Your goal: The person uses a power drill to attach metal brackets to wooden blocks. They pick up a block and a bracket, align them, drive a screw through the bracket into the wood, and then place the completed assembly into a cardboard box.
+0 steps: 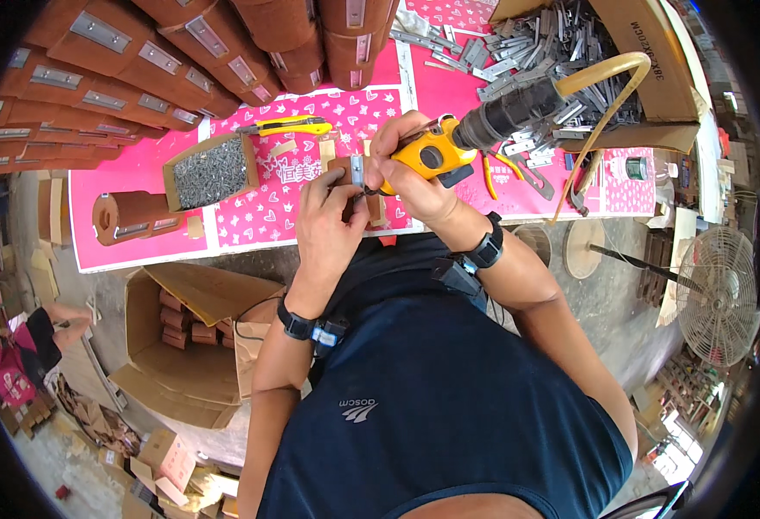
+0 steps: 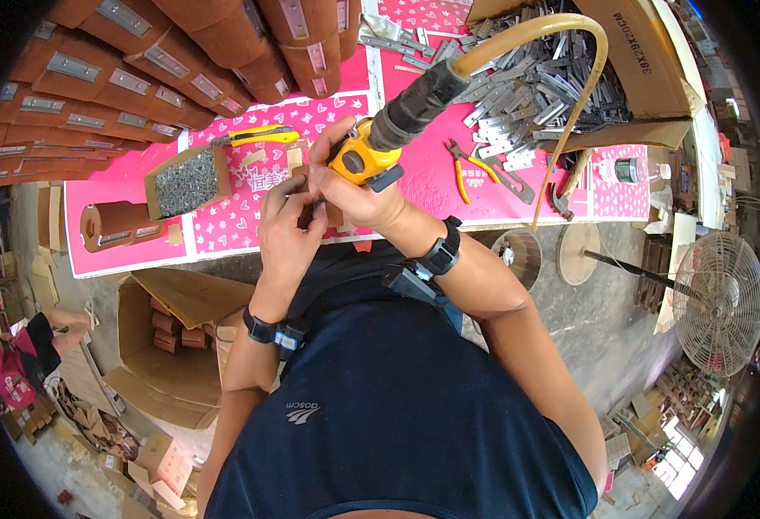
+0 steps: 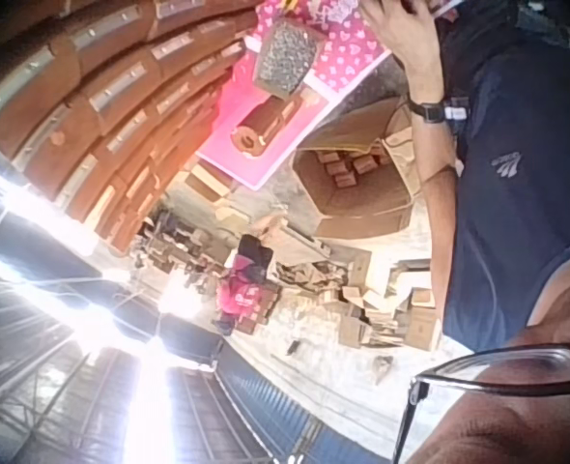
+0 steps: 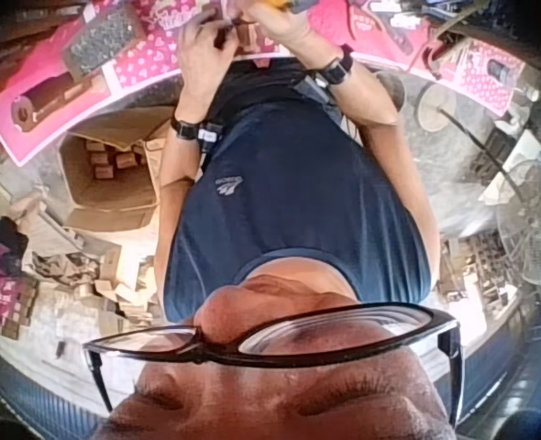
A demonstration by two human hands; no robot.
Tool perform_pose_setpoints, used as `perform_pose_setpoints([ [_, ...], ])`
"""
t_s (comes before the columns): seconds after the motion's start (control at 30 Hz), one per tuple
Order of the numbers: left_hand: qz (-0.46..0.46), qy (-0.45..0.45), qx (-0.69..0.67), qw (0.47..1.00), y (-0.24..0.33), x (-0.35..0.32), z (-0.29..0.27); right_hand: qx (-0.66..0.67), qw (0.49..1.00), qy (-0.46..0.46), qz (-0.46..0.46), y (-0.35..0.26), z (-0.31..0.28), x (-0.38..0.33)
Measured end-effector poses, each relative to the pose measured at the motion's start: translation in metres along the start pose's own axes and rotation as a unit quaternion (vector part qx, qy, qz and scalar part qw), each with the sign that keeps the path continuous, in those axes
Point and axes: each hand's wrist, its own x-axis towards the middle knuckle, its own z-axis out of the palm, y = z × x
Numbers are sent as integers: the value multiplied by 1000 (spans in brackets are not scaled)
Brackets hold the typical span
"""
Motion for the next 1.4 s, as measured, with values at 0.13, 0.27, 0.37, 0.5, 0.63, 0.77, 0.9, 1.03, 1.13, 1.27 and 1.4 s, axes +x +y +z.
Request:
perform_pose_setpoints([
  [0.13,11,-5,-6,1000,-2,0,-1,16,1000,3,5,-1,-1,1],
  [0.27,-7,-9,-36,999,1,0,-4,39,999,1,8,-2,0,3],
  [0.37,6,-15,-39,999,-3,-5,-1,26,1000,-1,2,-2,1,3],
  [0.5,5,4,-69,998,-10,-9,7,9,1000,-10,0,-2,3,4],
  [0.63,-17,-39,-99,994,-10,-9,7,0,1000,11,19,-4,5,2],
  [0.77,-25,-88,-93,991,-24,-11,10,-32,999,-3,2,-5,5,3],
  [0.9,-28,-100,-105,989,-32,-10,13,-60,998,-17,-4,-8,8,2],
  [1.03,-12,-90,-117,989,-37,-12,16,-70,997,-13,-1,-8,10,1],
  [1.13,8,-75,-110,991,-32,-12,12,-71,997,-9,-2,-9,11,1],
  [1.27,55,-16,-119,991,-27,-12,3,-75,997,-22,-4,-8,12,3],
  [1.4,48,-19,-1,999,-6,5,-10,-86,996,-17,2,-8,12,3],
])
